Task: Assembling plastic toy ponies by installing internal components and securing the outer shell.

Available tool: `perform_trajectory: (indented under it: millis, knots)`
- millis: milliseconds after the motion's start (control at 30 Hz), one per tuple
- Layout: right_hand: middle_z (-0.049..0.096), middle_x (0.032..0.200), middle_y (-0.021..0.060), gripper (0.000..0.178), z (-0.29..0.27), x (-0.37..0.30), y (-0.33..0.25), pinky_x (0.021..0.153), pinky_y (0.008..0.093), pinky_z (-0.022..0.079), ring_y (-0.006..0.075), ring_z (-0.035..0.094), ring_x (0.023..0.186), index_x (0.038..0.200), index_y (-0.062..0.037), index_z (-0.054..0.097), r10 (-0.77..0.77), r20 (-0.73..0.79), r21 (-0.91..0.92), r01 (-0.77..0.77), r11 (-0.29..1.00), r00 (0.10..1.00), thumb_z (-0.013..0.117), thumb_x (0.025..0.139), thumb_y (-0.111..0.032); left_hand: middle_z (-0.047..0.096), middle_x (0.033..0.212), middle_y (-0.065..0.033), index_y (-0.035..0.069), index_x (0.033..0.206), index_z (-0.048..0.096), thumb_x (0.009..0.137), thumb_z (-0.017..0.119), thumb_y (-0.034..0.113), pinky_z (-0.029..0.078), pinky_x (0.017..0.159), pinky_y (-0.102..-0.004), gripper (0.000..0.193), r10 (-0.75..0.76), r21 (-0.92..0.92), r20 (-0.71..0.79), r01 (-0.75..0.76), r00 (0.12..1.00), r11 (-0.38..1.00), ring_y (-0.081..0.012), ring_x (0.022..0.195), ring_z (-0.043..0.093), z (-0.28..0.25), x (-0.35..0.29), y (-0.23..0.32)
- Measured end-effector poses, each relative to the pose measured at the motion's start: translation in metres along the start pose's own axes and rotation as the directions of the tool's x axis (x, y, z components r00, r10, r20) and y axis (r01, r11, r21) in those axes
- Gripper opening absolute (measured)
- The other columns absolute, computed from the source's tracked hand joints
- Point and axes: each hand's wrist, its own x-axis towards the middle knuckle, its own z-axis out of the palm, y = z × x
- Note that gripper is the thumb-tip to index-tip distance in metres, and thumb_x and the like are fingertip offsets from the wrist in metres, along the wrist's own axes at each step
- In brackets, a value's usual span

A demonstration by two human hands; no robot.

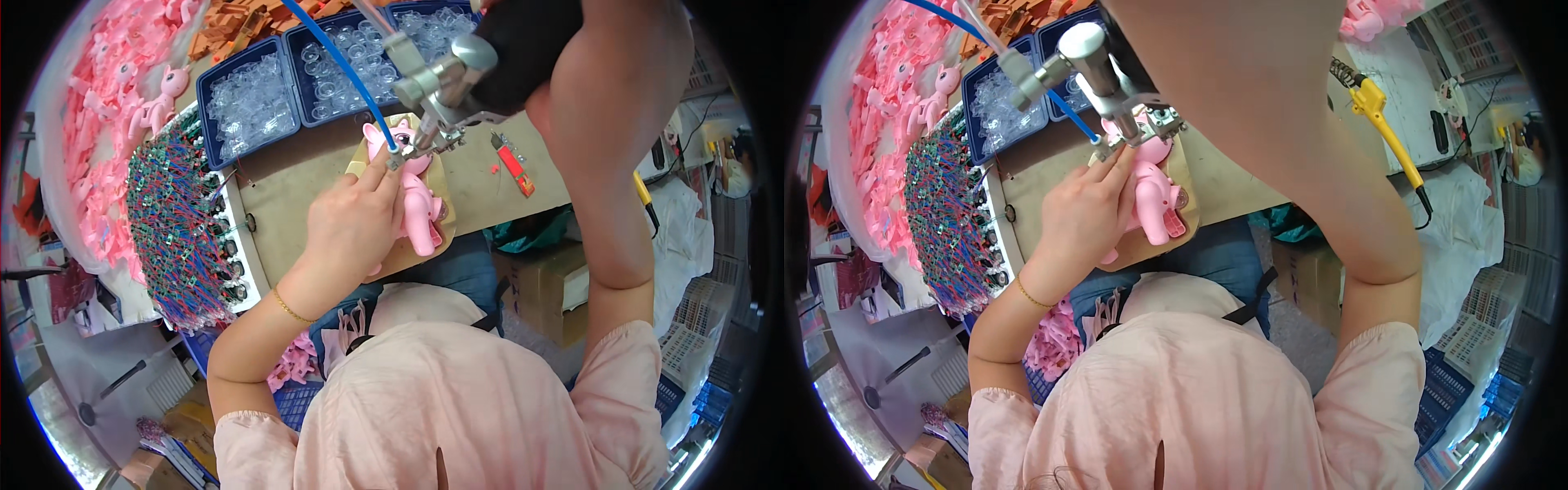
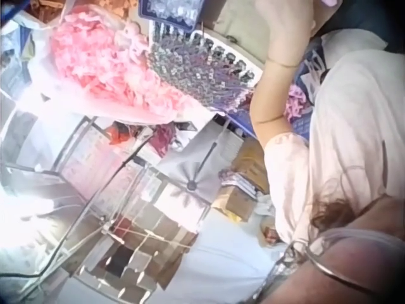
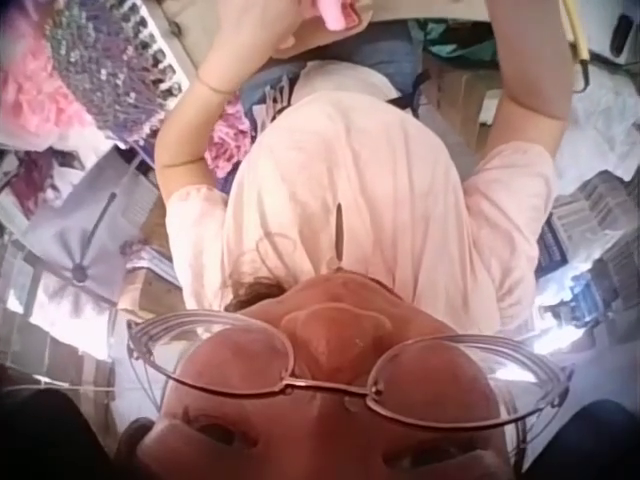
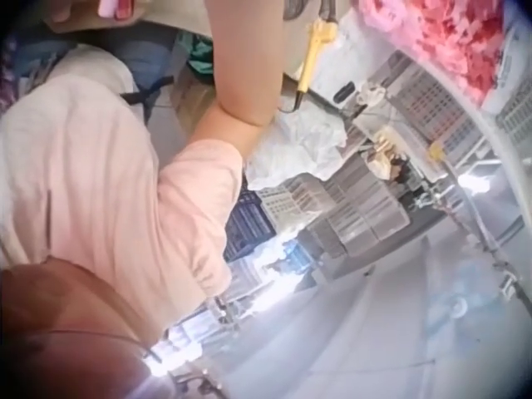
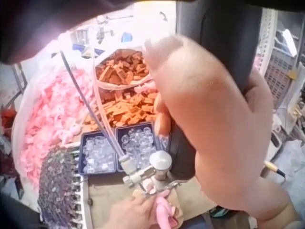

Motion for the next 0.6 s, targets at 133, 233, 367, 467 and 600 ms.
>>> perform_trajectory:
  millis: [133, 233, 367, 467, 600]
  knots:
    - [0.055, 0.063, 0.0018, 0.025, 0.010, 0.000, -0.001, 0.047, 0.0225, 0.042, 0.0079, 0.051, 0.052, 0.086, -0.0008, 0.058, -0.002, 0.004, 0.002, 0.002, 1.000, 1.000, 0.065, 0.080, -0.025, 0.058, 0.121, -0.0035, 0.007, 0.102, 0.065, 0.070, 0.065, 0.027, 0.050, 0.054, -0.0270, 0.038, -0.016, -0.036, 0.020, 0.017, 1.000, 0.999, -0.0149, 0.064, 0.059, -0.002, 0.003, 0.000]
    - [0.054, 0.062, 0.0019, 0.026, 0.009, 0.011, 0.004, 0.047, 0.0224, 0.041, 0.0080, 0.051, 0.051, 0.086, -0.0009, 0.059, -0.053, 0.049, 0.053, 0.050, 0.997, 0.997, 0.065, 0.080, -0.025, 0.057, 0.121, -0.0033, 0.006, 0.109, 0.062, 0.071, 0.064, 0.025, 0.051, 0.055, -0.0275, 0.043, 0.010, -0.012, 0.037, -0.010, 0.999, 1.000, -0.0156, 0.064, 0.059, -0.001, -0.001, 0.000]
    - [0.058, 0.066, 0.0070, 0.047, 0.007, 0.015, -0.026, 0.047, 0.0239, 0.044, 0.0112, 0.054, 0.052, 0.101, -0.0026, 0.057, -0.333, -0.002, -0.009, 0.333, 0.943, 0.943, 0.071, 0.076, -0.039, 0.057, 0.121, -0.0029, 0.007, 0.113, 0.060, 0.075, 0.061, 0.022, 0.052, 0.055, -0.0281, 0.041, 0.021, -0.045, -0.016, -0.022, 1.000, 0.999, -0.0171, 0.065, 0.060, 0.005, -0.004, -0.002]
    - [0.057, 0.066, 0.0070, 0.046, 0.002, -0.005, -0.036, 0.048, 0.0242, 0.043, 0.0115, 0.053, 0.053, 0.101, -0.0024, 0.057, -0.333, 0.029, 0.004, 0.333, 0.943, 0.943, 0.069, 0.076, -0.039, 0.056, 0.123, -0.0027, 0.008, 0.113, 0.060, 0.079, 0.058, 0.019, 0.052, 0.055, -0.0287, 0.036, -0.024, -0.061, -0.056, 0.020, 0.998, 0.998, -0.0184, 0.066, 0.061, 0.005, -0.005, -0.002]
    - [0.056, 0.067, 0.0071, 0.043, 0.013, -0.022, -0.037, 0.049, 0.0248, 0.043, 0.0120, 0.053, 0.054, 0.099, -0.0021, 0.056, -0.335, 0.051, 0.013, 0.335, 0.942, 0.941, 0.067, 0.077, -0.038, 0.054, 0.125, -0.0019, 0.008, 0.114, 0.059, 0.081, 0.055, 0.016, 0.053, 0.057, -0.0311, 0.035, -0.012, -0.141, -0.048, 0.005, 0.999, 0.990, -0.0210, 0.069, 0.062, 0.006, -0.006, -0.006]
